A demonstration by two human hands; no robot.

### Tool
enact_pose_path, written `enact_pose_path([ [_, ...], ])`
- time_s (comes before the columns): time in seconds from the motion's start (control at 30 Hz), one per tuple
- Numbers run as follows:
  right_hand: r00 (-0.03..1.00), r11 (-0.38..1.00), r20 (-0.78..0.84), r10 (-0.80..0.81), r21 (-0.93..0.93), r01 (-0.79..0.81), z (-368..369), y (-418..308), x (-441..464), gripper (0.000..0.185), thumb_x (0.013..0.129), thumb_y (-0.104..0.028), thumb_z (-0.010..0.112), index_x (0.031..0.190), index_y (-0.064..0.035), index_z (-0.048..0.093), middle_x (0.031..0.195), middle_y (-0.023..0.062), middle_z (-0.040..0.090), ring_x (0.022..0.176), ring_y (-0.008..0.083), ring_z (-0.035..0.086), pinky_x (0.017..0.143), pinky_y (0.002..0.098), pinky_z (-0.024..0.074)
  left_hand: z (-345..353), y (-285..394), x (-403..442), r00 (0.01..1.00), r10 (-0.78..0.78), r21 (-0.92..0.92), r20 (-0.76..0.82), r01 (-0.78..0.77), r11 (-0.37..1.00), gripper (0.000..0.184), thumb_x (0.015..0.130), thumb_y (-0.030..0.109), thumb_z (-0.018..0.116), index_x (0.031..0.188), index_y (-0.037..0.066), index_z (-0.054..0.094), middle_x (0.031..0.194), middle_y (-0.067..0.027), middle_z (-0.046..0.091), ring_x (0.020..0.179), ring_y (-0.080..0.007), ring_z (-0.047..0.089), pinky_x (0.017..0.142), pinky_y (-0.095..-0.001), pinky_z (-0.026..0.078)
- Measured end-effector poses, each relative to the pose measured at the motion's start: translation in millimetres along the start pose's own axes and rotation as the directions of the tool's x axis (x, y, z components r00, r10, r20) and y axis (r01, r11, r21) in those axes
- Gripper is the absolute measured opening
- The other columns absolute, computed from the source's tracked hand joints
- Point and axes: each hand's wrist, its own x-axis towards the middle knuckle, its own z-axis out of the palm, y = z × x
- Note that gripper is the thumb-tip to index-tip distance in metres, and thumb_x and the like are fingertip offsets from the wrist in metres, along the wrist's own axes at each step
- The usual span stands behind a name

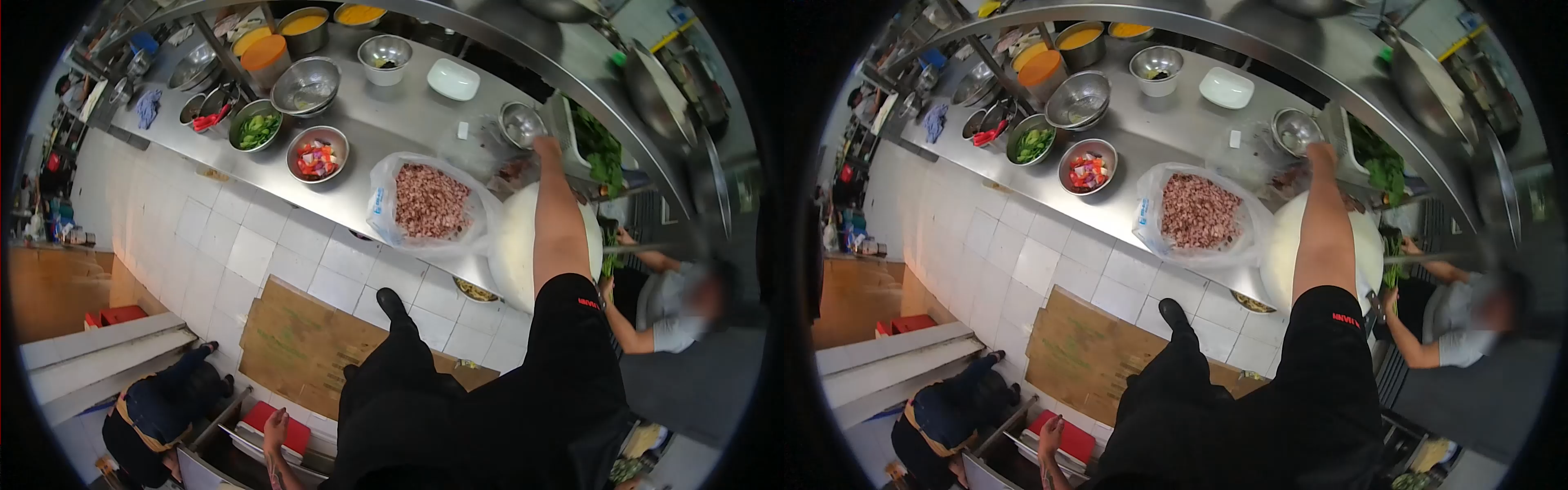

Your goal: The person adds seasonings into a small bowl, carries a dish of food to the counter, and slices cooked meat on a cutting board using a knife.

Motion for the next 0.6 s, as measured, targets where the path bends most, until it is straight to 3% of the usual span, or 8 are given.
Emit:
enact_pose_path([
  [0.1, 1.0, 0.996, -0.006, 0.023, -0.09, -0.023, 32.1, 9.0, 36.4, 0.043, 0.087, -0.029, 0.058, 0.116, 0.0009, 0.07, 0.125, 0.0238, 0.066, 0.116, 0.0365, 0.064, 0.096, 0.0455, 0.0506, 26.4, 9.5, -23.6, 0.998, -0.059, -0.113, -0.019, 0.056, 0.992, 0.039, 0.101, 0.02, 0.06, 0.131, -0.005, 0.06, 0.115, -0.016, 0.071, 0.108, -0.0213, 0.066, 0.095, -0.0327, 0.05],
  [0.17, 0.998, 0.992, -0.039, 0.055, -0.108, -0.059, 36.9, 13.3, 45.7, 0.044, 0.087, -0.029, 0.059, 0.117, 0.0006, 0.07, 0.125, 0.024, 0.066, 0.116, 0.0365, 0.065, 0.096, 0.0451, 0.0508, 31.8, 11.2, -33.8, 0.995, -0.101, -0.04, -0.016, 0.1, 0.994, 0.037, 0.101, 0.018, 0.06, 0.129, -0.005, 0.06, 0.113, -0.0143, 0.071, 0.104, -0.0195, 0.067, 0.091, -0.0316, 0.051],
  [0.3, 0.994, 0.998, -0.098, 0.04, 0.048, -0.036, 10.4, -2.0, 12.2, 0.045, 0.085, -0.03, 0.062, 0.116, 0.002, 0.07, 0.121, 0.0241, 0.068, 0.112, 0.0382, 0.066, 0.094, 0.0453, 0.0509, 38.8, 21.9, -36.6, 0.995, -0.097, 0.037, -0.012, 0.098, 0.995, 0.035, 0.101, 0.017, 0.06, 0.128, -0.005, 0.061, 0.111, -0.0134, 0.072, 0.102, -0.0186, 0.067, 0.088, -0.0319, 0.052],
  [0.37, 0.989, 0.997, -0.147, 0.018, 0.073, -0.008, -1.0, -11.5, -4.5, 0.046, 0.085, -0.029, 0.063, 0.115, 0.0054, 0.069, 0.117, 0.0248, 0.069, 0.109, 0.0389, 0.067, 0.093, 0.0449, 0.0508, 39.6, 33.6, -27.0, 0.997, 0.044, -0.016, -0.057, -0.045, 0.999, 0.037, 0.1, 0.02, 0.062, 0.127, -0.004, 0.062, 0.117, -0.0203, 0.071, 0.105, -0.0241, 0.069, 0.09, -0.0347, 0.053],
  [0.47, 0.952, 0.998, -0.303, -0.046, 0.025, 0.056, -13.2, -19.3, -28.7, 0.046, 0.087, -0.032, 0.063, 0.119, 0.0006, 0.068, 0.111, 0.025, 0.07, 0.105, 0.0401, 0.067, 0.092, 0.0463, 0.0507, 33.8, 71.1, -18.8, 0.988, 0.103, -0.073, -0.113, -0.111, 0.991, 0.036, 0.1, 0.022, 0.061, 0.125, -0.004, 0.064, 0.115, -0.0193, 0.071, 0.104, -0.0234, 0.069, 0.09, -0.035, 0.053],
  [0.53, 0.846, 0.951, -0.463, -0.266, 0.02, 0.31, -34.4, -29.1, -68.3, 0.041, 0.09, -0.032, 0.062, 0.12, -0.004, 0.067, 0.106, 0.025, 0.071, 0.101, 0.0414, 0.068, 0.087, 0.0478, 0.0515, 28.3, 85.8, -20.2, 0.971, 0.179, -0.043, -0.157, -0.188, 0.981, 0.035, 0.101, 0.022, 0.06, 0.125, -0.004, 0.064, 0.113, -0.0186, 0.071, 0.104, -0.0221, 0.069, 0.09, -0.0345, 0.053],
  [0.57, 0.84, 0.947, -0.469, -0.272, 0.023, 0.32, -40.9, -32.0, -82.7, 0.041, 0.09, -0.032, 0.062, 0.12, -0.004, 0.067, 0.106, 0.025, 0.071, 0.101, 0.0414, 0.068, 0.087, 0.0478, 0.0515, 28.0, 91.4, -21.5, 0.948, 0.245, -0.013, -0.202, -0.252, 0.968, 0.034, 0.101, 0.022, 0.059, 0.124, -0.004, 0.065, 0.111, -0.0178, 0.072, 0.104, -0.0208, 0.068, 0.091, -0.0339, 0.052],
  [0.6, 0.791, 0.894, -0.456, -0.409, -0.027, 0.447, -45.9, -36.7, -98.2, 0.037, 0.092, -0.031, 0.062, 0.118, -0.0047, 0.068, 0.101, 0.0233, 0.072, 0.094, 0.0399, 0.069, 0.083, 0.0461, 0.0524, 29.2, 100.8, -22.0, 0.946, 0.245, -0.023, -0.213, -0.256, 0.966, 0.034, 0.101, 0.022, 0.059, 0.124, -0.004, 0.065, 0.111, -0.0178, 0.072, 0.104, -0.0208, 0.068, 0.091, -0.0339, 0.052],
])
